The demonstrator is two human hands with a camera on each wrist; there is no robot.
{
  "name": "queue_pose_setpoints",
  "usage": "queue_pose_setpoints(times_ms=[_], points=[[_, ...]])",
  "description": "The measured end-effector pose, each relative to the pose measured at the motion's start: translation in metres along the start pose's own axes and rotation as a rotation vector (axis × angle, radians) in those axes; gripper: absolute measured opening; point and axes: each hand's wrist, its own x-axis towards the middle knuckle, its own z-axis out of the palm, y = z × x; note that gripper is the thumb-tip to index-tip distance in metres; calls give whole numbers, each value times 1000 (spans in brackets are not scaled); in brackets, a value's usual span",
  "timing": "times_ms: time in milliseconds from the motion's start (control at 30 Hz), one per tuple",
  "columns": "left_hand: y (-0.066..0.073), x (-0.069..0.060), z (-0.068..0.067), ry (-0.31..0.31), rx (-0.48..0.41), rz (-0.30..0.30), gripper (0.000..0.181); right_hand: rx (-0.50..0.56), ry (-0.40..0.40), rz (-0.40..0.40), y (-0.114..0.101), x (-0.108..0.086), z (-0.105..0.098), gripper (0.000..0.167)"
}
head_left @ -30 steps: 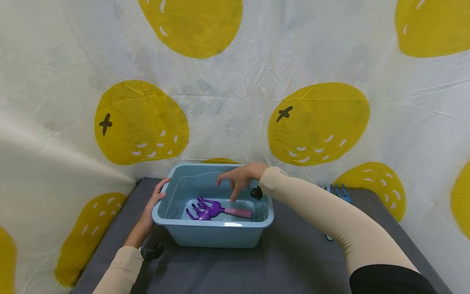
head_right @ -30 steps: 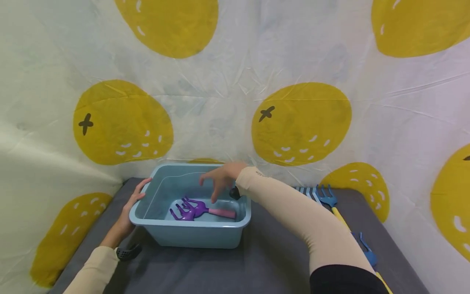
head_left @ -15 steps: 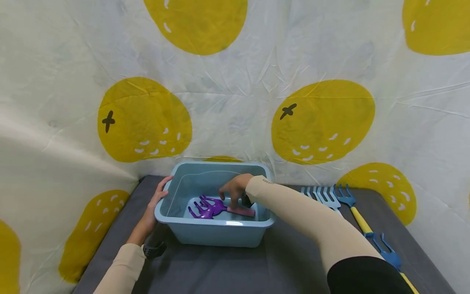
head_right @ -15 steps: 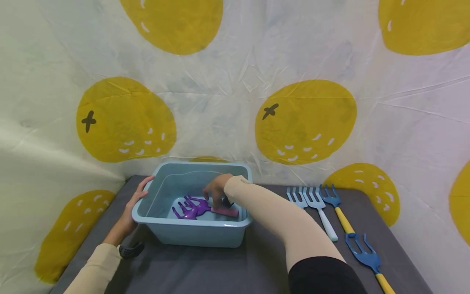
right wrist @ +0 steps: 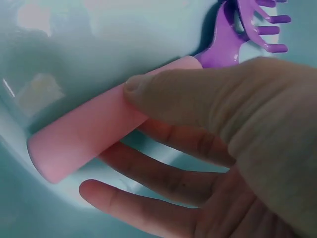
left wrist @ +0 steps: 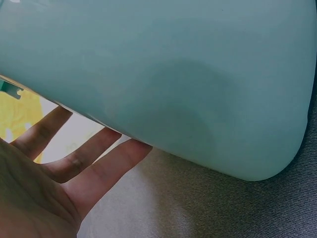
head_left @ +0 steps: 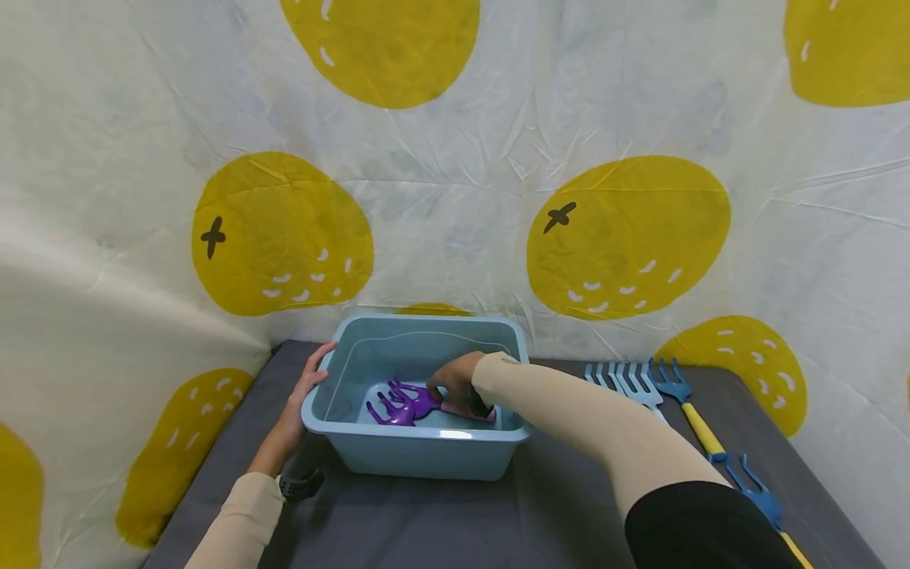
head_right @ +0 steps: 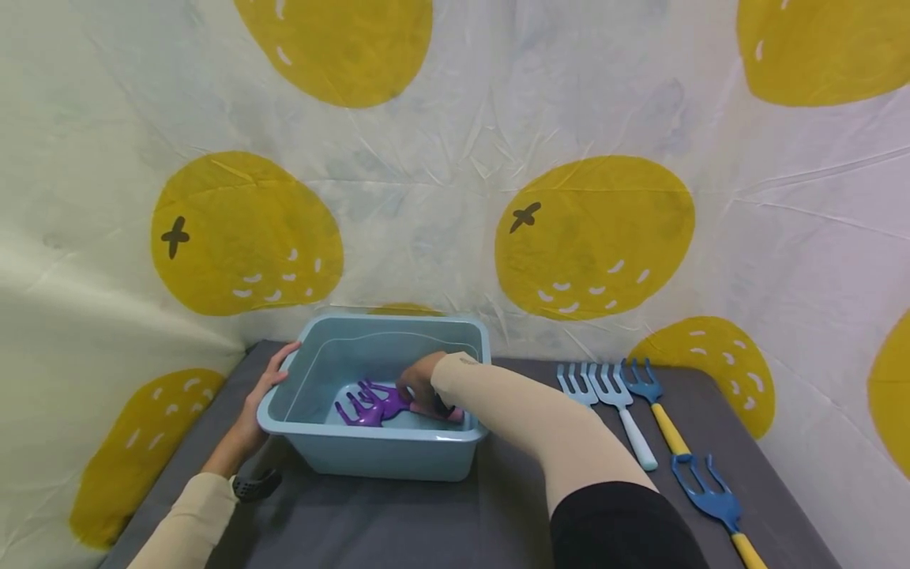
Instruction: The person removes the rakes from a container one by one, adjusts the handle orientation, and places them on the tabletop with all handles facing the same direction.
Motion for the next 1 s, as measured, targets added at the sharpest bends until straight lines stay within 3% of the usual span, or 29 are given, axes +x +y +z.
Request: queue_pose_setpoints(times_ms=[300, 500, 633, 800, 1000], points=[[-1, -1, 1, -3, 2, -4, 57, 68, 6, -19, 5, 1, 1, 37], [-1, 0, 0, -2, -3, -3, 57, 120, -7, 12, 6, 7, 3, 36], [-1, 1, 0, -4, -10, 4, 56, 68, -20, -27, 7, 13, 2, 29], [0, 1, 2, -6, -25, 6, 55, 54, -40, -99, 8, 13, -10, 21], [1, -1, 1, 0, 1, -3, 55, -9, -2, -159, 7, -9, -37, 16]])
